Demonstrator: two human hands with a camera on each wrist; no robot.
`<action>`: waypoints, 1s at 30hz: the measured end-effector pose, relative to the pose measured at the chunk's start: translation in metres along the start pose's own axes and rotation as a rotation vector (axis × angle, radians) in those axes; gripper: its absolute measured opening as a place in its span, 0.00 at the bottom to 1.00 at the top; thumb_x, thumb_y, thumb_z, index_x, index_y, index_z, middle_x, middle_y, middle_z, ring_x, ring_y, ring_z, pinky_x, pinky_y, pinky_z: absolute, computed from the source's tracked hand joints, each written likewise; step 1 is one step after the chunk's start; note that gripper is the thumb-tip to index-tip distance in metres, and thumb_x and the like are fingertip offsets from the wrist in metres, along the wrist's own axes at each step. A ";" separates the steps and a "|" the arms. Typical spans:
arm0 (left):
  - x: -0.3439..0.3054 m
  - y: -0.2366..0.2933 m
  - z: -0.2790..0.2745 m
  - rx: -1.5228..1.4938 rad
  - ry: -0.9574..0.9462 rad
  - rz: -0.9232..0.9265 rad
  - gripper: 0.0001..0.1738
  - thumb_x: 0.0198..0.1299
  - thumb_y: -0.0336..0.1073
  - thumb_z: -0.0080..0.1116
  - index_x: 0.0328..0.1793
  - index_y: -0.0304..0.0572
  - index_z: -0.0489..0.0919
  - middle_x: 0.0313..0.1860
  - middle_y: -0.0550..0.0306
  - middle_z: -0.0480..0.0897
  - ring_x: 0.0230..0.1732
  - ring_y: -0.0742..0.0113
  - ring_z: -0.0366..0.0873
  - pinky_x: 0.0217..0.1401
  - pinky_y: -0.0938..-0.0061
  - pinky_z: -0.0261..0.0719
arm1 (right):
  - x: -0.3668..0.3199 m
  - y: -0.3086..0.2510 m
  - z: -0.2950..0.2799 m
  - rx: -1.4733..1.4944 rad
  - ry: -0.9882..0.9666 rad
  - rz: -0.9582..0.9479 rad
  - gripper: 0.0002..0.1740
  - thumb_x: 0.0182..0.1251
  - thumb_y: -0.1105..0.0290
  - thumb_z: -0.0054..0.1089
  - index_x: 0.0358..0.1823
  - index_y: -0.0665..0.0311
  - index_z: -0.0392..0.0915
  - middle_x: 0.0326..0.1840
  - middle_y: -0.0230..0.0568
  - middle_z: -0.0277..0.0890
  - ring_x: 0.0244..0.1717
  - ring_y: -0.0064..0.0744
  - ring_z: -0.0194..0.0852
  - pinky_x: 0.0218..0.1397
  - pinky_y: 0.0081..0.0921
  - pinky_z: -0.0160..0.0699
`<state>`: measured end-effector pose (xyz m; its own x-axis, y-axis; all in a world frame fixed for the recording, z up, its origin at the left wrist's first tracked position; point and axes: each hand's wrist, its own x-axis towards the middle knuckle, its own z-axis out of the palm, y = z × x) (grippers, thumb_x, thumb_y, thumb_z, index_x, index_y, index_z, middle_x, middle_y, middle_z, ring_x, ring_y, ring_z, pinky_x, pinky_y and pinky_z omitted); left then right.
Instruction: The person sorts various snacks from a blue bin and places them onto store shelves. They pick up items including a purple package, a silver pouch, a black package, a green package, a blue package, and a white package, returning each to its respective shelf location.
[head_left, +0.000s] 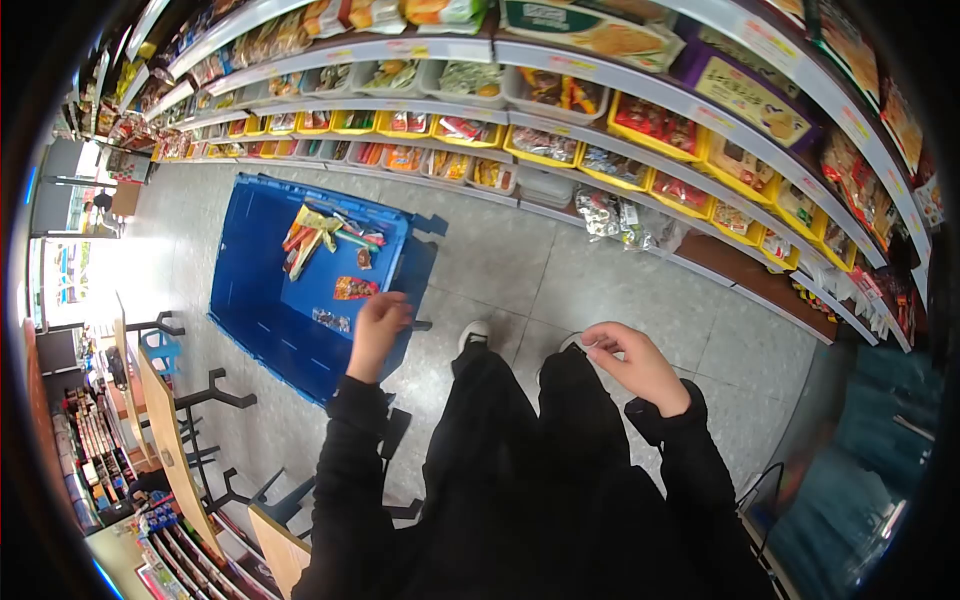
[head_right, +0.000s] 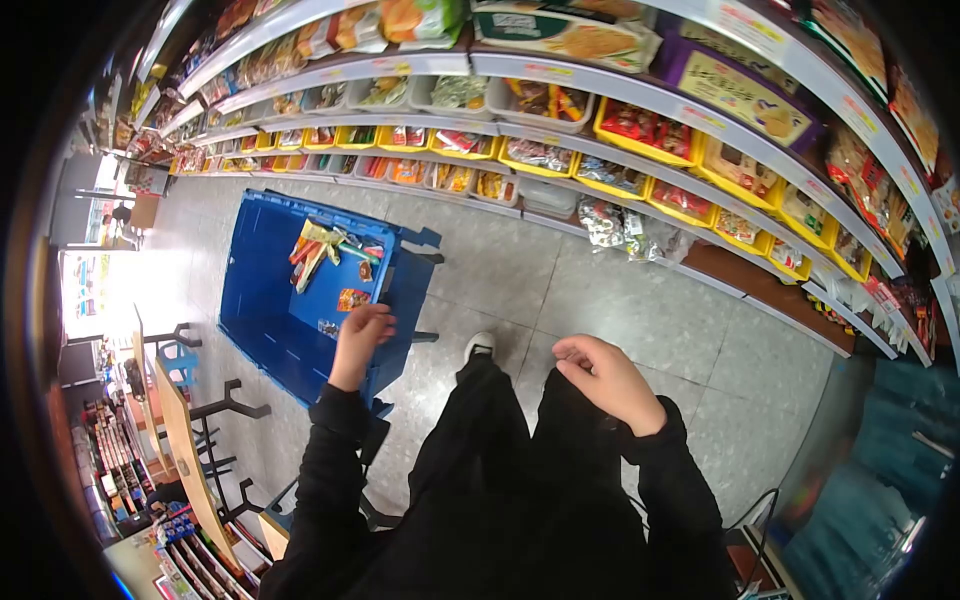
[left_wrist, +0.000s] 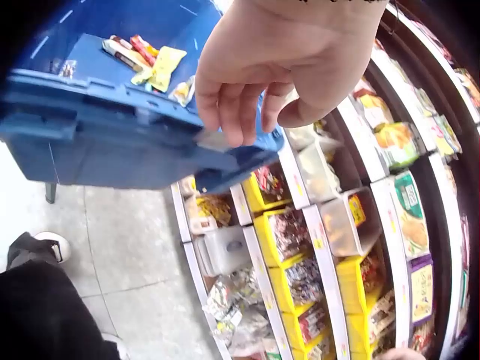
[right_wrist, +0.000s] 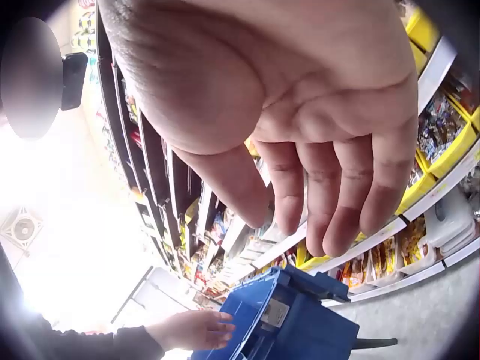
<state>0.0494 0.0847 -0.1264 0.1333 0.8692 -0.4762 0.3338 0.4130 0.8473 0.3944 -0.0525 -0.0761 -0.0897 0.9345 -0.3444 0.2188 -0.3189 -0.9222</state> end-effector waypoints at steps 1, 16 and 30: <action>0.003 -0.004 -0.022 0.033 0.043 0.021 0.11 0.59 0.31 0.45 0.46 0.38 0.72 0.37 0.58 0.78 0.34 0.73 0.76 0.37 0.81 0.72 | 0.006 -0.002 0.012 -0.005 -0.006 0.007 0.11 0.59 0.72 0.54 0.42 0.67 0.72 0.36 0.38 0.76 0.36 0.27 0.74 0.41 0.21 0.72; 0.028 -0.078 -0.145 0.367 -0.591 0.100 0.26 0.55 0.42 0.57 0.53 0.26 0.69 0.38 0.43 0.79 0.38 0.61 0.79 0.40 0.75 0.75 | 0.084 0.002 0.290 0.173 -0.021 0.175 0.11 0.58 0.72 0.54 0.41 0.68 0.72 0.35 0.39 0.75 0.33 0.27 0.74 0.38 0.22 0.72; 0.011 -0.110 -0.145 0.216 -0.640 0.172 0.28 0.55 0.37 0.54 0.58 0.26 0.64 0.46 0.43 0.76 0.39 0.62 0.77 0.42 0.75 0.74 | 0.054 -0.019 0.364 0.127 0.237 0.178 0.10 0.57 0.74 0.53 0.41 0.68 0.72 0.35 0.40 0.75 0.35 0.29 0.74 0.40 0.23 0.72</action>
<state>-0.1217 0.0882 -0.1908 0.7026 0.5591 -0.4402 0.4277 0.1625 0.8892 0.0316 -0.0538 -0.1412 0.1714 0.8683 -0.4655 0.0867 -0.4840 -0.8708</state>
